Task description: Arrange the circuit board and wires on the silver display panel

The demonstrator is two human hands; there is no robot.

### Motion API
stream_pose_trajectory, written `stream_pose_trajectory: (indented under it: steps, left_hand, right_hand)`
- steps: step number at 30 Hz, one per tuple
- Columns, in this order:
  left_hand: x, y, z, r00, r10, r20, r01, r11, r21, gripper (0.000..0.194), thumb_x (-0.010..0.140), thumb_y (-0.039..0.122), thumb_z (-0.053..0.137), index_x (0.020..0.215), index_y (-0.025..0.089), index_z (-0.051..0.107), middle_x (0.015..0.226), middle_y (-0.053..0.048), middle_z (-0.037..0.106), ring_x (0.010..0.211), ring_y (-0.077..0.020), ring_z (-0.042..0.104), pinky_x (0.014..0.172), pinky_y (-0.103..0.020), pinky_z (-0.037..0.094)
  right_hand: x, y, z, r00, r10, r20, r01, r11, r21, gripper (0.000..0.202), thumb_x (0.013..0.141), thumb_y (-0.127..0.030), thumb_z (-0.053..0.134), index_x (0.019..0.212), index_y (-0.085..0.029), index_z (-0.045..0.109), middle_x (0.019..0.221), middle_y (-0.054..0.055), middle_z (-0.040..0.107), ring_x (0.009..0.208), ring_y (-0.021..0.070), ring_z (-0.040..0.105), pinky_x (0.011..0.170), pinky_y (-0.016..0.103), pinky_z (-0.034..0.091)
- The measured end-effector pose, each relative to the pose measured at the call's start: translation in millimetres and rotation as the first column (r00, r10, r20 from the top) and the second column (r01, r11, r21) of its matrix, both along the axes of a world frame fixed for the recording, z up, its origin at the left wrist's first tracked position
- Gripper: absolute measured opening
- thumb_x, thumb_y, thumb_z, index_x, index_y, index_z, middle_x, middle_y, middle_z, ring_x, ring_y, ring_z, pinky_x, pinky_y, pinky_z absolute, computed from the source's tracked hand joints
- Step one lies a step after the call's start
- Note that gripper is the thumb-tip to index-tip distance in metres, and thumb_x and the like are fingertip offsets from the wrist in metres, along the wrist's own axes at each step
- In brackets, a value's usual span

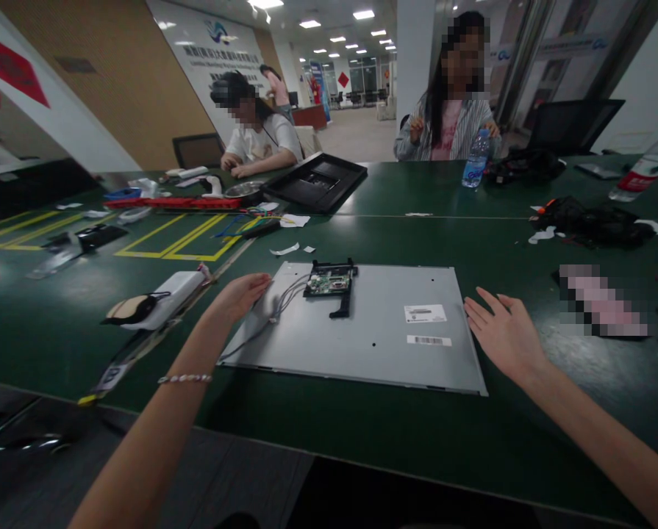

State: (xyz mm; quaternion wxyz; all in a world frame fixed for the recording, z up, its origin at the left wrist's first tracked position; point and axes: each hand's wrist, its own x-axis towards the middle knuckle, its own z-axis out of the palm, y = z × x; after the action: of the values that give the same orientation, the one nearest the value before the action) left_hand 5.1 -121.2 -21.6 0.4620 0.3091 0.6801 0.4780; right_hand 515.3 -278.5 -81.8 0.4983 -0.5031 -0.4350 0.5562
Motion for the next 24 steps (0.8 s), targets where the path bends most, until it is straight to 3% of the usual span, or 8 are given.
stream_pose_trajectory:
  steps: [5,13,24]
  left_hand:
    - [4.5,-4.6,-2.1,0.998,-0.067,-0.01,0.067,0.998,0.0,0.012,0.082,0.013,0.053,0.085,0.013,0.065,0.105,-0.014,0.068,0.101,-0.0185,0.066,0.092,-0.027,0.051]
    - [24.7,-15.9,-4.8,0.988,-0.146,-0.045,0.148,0.988,0.043,0.014,0.08,0.017,0.057,0.089,0.013,0.067,0.112,-0.015,0.067,0.096,-0.0205,0.068,0.081,-0.027,0.056]
    - [57.6,-29.8,-4.5,0.973,-0.228,-0.023,0.229,0.971,0.072,0.019,0.077,0.018,0.063,0.095,0.014,0.066,0.105,-0.012,0.07,0.093,-0.0185,0.069,0.07,-0.021,0.056]
  right_hand:
    - [4.8,-8.7,9.0,0.97,-0.161,-0.183,0.144,0.984,-0.104,0.072,0.088,-0.056,0.029,0.151,-0.026,0.017,0.15,0.008,0.039,0.138,0.0222,0.033,0.112,0.043,0.031]
    - [23.3,-20.7,17.5,0.915,-0.316,-0.249,0.27,0.941,-0.203,0.062,0.083,-0.05,0.046,0.141,-0.029,0.037,0.142,0.007,0.049,0.133,0.0204,0.042,0.11,0.038,0.033]
    - [57.3,-34.8,15.1,0.929,-0.328,-0.17,0.294,0.935,-0.198,0.048,0.083,-0.043,0.051,0.131,-0.035,0.048,0.138,0.002,0.054,0.132,0.0182,0.044,0.113,0.038,0.029]
